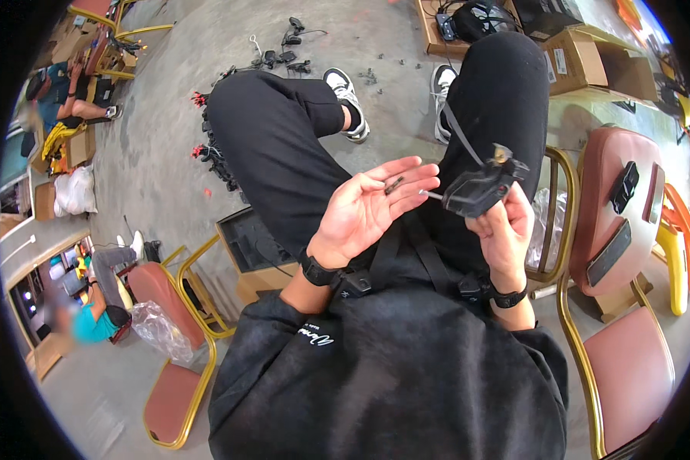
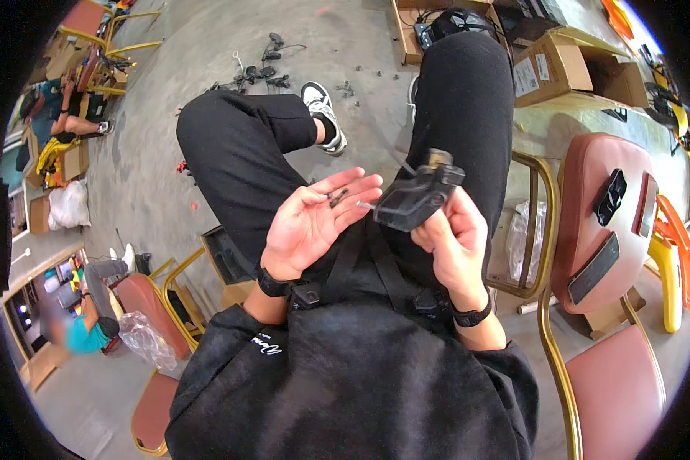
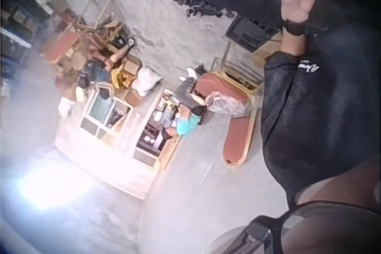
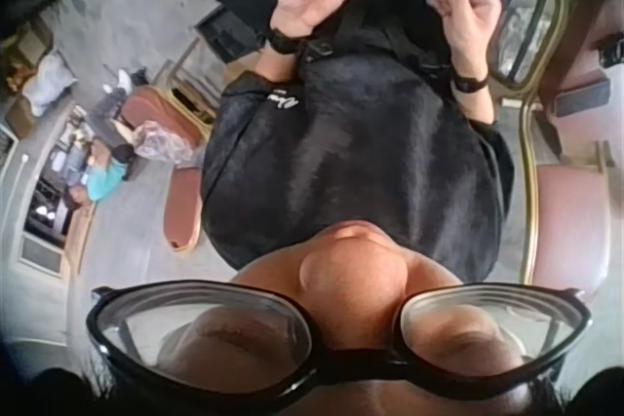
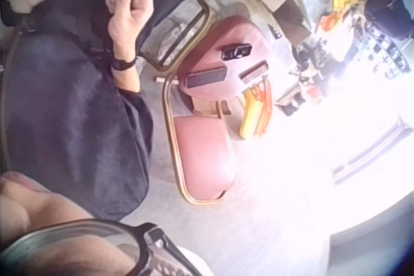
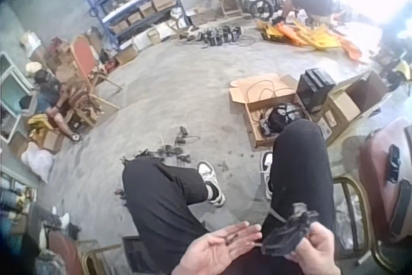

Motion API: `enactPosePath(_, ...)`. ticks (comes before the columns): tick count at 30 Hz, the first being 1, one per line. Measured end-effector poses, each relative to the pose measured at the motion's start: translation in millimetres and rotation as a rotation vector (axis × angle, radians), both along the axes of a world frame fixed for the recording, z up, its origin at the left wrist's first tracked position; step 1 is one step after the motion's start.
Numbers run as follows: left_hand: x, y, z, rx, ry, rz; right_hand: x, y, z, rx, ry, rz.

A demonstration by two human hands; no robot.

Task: The person is using pliers and other small tools to assemble or modify small black components, possibly electrical or mechanical parts.

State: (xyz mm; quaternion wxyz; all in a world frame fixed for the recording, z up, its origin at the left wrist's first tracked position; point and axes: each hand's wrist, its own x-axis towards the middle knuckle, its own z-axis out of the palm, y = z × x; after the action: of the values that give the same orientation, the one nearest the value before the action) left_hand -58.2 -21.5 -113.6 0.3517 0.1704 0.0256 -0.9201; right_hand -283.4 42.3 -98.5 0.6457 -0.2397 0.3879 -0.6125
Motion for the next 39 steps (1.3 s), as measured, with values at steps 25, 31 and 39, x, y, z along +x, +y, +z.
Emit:
enactPosePath(25, 54.4, 5.0, -4.5, -0.233, -0.625, -0.101, 8.2, -25.6, -37.6, 0.003, 0.126, -0.034)
enactPosePath(31, 41.9, 16.2, -16.0, -0.157, -0.574, -0.107, 10.5, -26.1, -42.5, 0.018, 0.153, 0.002)
enactPosePath(39, 35.7, 18.8, -21.8, -0.123, -0.544, -0.032, 12.7, -26.6, -41.6, 0.018, 0.190, 0.029)
